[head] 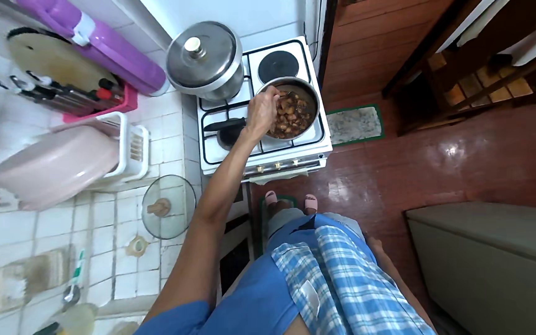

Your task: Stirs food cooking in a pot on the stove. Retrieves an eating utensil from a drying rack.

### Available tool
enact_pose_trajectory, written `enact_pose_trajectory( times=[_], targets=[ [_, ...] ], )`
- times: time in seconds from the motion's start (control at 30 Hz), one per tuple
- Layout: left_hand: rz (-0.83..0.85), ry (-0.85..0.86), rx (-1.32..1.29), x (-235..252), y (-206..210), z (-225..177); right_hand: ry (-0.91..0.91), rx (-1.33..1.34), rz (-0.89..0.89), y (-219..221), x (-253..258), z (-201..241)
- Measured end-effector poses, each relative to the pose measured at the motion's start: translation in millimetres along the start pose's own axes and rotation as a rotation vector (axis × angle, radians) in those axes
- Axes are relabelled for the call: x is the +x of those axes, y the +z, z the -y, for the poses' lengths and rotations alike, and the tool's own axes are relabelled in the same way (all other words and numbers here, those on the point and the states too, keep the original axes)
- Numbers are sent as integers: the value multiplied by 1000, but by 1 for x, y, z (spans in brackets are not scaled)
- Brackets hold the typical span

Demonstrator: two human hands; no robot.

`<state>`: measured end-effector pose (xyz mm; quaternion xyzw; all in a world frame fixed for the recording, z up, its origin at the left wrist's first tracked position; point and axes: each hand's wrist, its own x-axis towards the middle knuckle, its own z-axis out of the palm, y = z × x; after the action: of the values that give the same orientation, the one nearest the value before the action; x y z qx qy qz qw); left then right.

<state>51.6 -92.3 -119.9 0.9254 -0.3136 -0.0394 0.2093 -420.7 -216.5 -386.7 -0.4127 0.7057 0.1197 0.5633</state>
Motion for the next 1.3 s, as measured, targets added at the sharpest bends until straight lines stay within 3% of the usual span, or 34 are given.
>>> enact_pose_trajectory(
  times=[0.33, 0.43, 0.6, 0.77, 0.9, 1.0, 1.2, 1.27, 1.3],
  targets=[
    [-64, -89, -33, -52, -25, 39, -10, -89, 1, -2, 6, -9],
    [-135, -55, -80, -66, -32, 30, -25, -142, 16, -1, 7, -5],
    [-58, 27, -52, -64, -9, 19, -80, -132, 33, 5, 13, 6],
    [-96, -22, -87, -57, -3, 10, -107, -110, 44, 7, 1, 20],
    [-51, 36, -130, -71, 4, -15, -84, -107, 35, 4, -1, 12],
    [-34, 16, -84, -65, 14, -11, -68, -246, 23, -3, 7, -1],
    [-62, -44, -92, -67, -19, 3, -94, -353, 28, -13, 35, -27],
    [7, -19, -74, -72, -25, 6, -245, -377, 15, -16, 0, -22],
    [23, -28, -67, -73, -26, 10, -447, -368, -82, -10, -35, -19]
  ],
)
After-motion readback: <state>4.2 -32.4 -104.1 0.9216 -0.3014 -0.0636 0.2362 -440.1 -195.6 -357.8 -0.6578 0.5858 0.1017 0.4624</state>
